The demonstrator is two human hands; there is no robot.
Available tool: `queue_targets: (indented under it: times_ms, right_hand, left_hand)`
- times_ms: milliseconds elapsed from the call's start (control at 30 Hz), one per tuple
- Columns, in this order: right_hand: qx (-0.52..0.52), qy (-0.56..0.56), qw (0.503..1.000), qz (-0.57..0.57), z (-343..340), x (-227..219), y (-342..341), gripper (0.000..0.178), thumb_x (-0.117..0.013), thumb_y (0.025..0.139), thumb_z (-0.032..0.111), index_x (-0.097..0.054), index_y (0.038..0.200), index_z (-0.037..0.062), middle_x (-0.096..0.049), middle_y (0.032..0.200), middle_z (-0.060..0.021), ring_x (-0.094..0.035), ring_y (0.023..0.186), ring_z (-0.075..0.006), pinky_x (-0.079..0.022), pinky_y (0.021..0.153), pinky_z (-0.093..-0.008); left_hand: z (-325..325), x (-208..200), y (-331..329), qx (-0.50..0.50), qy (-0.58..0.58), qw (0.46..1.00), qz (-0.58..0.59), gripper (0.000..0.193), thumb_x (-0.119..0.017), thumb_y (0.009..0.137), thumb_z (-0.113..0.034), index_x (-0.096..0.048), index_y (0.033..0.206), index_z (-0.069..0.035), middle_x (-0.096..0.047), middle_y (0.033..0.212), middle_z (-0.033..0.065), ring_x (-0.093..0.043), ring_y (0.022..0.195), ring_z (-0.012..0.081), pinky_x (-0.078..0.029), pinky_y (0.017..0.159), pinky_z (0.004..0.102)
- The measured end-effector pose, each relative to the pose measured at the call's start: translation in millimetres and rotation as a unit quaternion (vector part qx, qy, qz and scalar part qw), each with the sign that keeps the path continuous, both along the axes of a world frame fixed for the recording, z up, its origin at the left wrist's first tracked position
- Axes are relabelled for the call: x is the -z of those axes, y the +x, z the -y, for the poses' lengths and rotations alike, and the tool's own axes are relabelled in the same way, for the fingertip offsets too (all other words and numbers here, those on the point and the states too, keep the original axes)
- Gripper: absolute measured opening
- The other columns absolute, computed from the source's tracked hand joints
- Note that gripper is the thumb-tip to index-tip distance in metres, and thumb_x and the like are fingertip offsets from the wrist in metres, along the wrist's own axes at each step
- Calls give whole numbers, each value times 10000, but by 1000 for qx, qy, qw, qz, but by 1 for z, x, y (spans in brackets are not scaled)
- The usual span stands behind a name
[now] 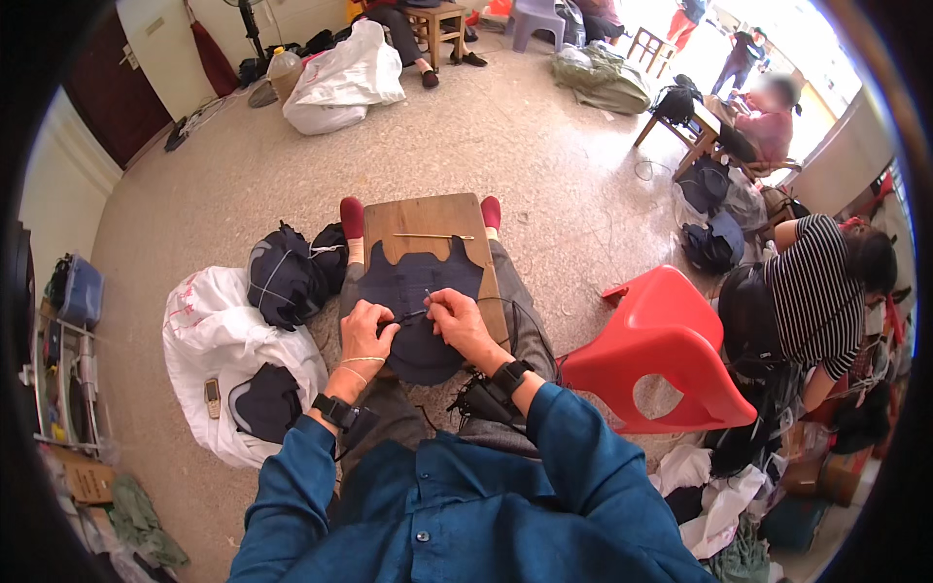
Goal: Lacing a flat shoe upper component by hand.
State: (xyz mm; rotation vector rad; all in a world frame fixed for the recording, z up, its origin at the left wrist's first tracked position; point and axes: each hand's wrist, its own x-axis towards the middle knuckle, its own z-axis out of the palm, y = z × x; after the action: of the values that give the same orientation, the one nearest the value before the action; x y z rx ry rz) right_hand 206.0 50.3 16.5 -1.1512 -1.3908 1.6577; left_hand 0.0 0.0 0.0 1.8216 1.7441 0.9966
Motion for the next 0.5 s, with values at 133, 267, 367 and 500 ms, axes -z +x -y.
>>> queue_targets:
  times_ms: [133, 267, 367, 500]
  right_hand:
    - [36, 53, 998, -7, 3, 7, 1, 123, -627, 955, 57, -642, 1064, 1, -633, 822, -10, -598, 654, -82, -498, 581, -233]
    - [1, 188, 972, 143, 0, 7, 6, 88, -661, 907, 57, -641, 977, 8, -630, 802, -45, -621, 701, -129, -508, 635, -304]
    - [3, 249, 950, 188, 0, 4, 0, 92, -673, 861, 51, -642, 943, 23, -632, 811, -83, -637, 742, -189, -516, 682, -341]
    - [-7, 229, 953, 197, 0, 3, 1, 118, -663, 840, 45, -647, 956, 32, -635, 818, -100, -640, 760, -241, -520, 701, -356]
  left_hand:
    - [3, -7, 4, -19, 45, 993, -106, 110, -763, 809, -170, -665, 813, -123, -593, 861, 41, -605, 896, 236, -363, 872, 400]
    - [-4, -9, 7, 4, -6, 986, -164, 92, -737, 832, -156, -651, 855, -131, -580, 907, 52, -585, 945, 256, -349, 915, 423]
    - [-9, -7, 11, 5, 12, 983, -185, 87, -727, 841, -158, -644, 845, -133, -574, 904, 51, -579, 962, 259, -347, 917, 430]
    - [-11, -4, 15, -16, 1, 986, -164, 90, -726, 842, -166, -641, 844, -134, -574, 911, 53, -576, 974, 261, -344, 924, 435]
